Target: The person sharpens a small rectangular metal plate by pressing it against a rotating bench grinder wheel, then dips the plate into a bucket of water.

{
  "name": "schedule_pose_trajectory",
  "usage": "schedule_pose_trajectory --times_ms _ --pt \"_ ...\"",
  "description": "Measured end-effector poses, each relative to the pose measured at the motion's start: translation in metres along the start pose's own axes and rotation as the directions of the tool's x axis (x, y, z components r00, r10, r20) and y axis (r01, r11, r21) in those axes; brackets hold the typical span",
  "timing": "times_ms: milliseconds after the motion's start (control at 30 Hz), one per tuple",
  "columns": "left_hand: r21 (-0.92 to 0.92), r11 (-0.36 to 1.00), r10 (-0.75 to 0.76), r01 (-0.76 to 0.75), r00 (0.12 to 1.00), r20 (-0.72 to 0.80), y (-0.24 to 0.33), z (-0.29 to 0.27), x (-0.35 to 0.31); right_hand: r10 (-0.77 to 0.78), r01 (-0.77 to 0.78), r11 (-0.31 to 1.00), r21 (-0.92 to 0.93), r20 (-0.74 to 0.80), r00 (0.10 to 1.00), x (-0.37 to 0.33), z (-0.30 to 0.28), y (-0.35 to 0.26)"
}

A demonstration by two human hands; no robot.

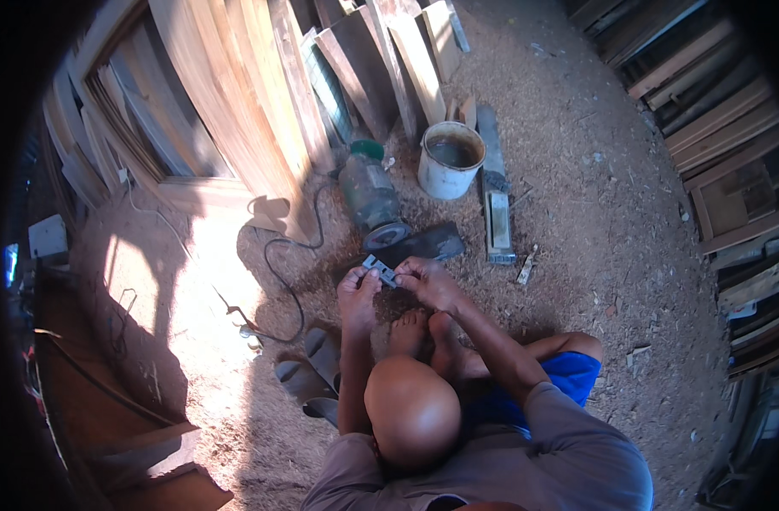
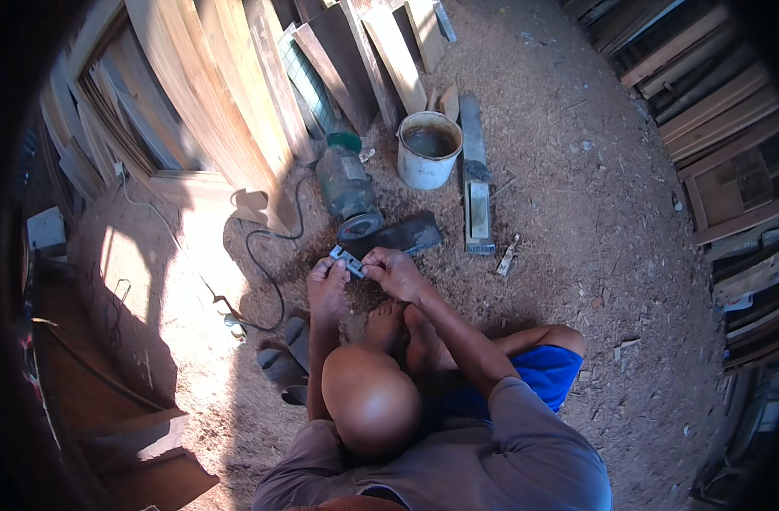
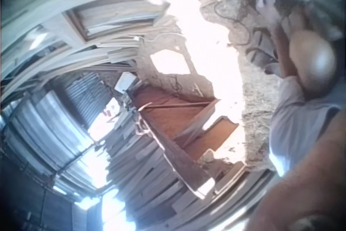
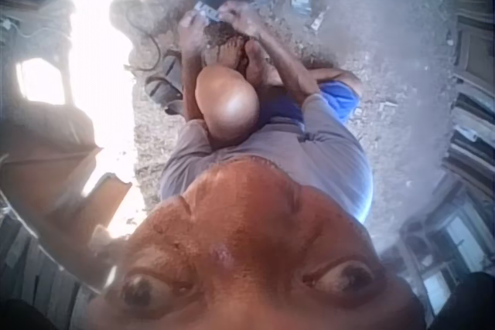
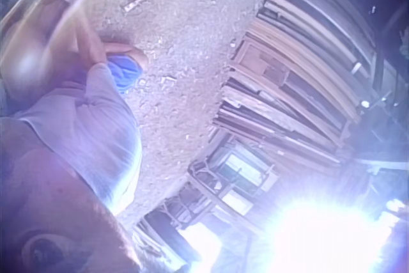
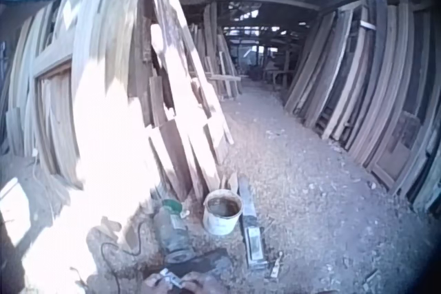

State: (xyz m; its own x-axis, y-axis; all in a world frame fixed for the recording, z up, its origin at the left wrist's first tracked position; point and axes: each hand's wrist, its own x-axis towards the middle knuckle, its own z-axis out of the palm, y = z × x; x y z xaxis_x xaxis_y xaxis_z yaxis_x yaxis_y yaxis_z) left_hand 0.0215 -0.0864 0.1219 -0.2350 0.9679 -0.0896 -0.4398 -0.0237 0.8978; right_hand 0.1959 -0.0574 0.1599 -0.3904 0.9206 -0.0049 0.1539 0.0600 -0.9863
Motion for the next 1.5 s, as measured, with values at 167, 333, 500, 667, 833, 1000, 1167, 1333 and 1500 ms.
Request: schedule_pose_trajectory --times_ms 167,333,500,667,833,1000,1167,1333,1500 --pt "0.072 0.993 -0.092 0.092 0.996 -0.009 0.000 -0.026 -0.011 0.041 -0.052 0.985 0.163 0.067 0.997 0.000 0.025 0.017" --pt "-0.081 0.989 -0.122 0.121 0.992 -0.006 -0.006 -0.034 -0.021 0.049 -0.064 0.984 0.166 0.088 0.995 -0.002 0.040 0.020" --pt "-0.327 0.921 -0.175 0.210 0.975 0.134 -0.013 -0.043 -0.017 0.180 -0.209 0.915 0.346 0.114 0.977 -0.005 0.044 0.008" --pt "-0.474 0.824 -0.150 0.312 0.925 0.348 -0.017 -0.035 -0.014 0.369 -0.408 0.608 0.681 0.213 0.905 -0.011 0.044 0.028" --pt "-0.459 0.730 -0.189 0.506 0.795 0.576 -0.013 -0.036 -0.016 0.449 -0.530 0.411 0.742 0.341 0.826 -0.024 0.051 0.025" --pt "-0.406 0.806 -0.214 0.431 0.851 0.480 -0.029 -0.053 -0.020 0.452 -0.573 0.368 0.732 0.398 0.798 -0.029 0.055 0.020" --pt "-0.385 0.838 -0.212 0.386 0.881 0.423 -0.036 -0.056 -0.023 0.426 -0.559 0.369 0.743 0.399 0.812 -0.035 0.055 0.023" --pt "-0.375 0.855 -0.168 0.358 0.876 0.453 -0.023 -0.037 -0.028 0.450 -0.561 0.372 0.739 0.385 0.806 -0.040 0.048 0.021" --pt "-0.410 0.796 -0.214 0.445 0.841 0.497 -0.027 -0.038 -0.024 0.457 -0.552 0.356 0.754 0.375 0.807 -0.042 0.046 0.017"
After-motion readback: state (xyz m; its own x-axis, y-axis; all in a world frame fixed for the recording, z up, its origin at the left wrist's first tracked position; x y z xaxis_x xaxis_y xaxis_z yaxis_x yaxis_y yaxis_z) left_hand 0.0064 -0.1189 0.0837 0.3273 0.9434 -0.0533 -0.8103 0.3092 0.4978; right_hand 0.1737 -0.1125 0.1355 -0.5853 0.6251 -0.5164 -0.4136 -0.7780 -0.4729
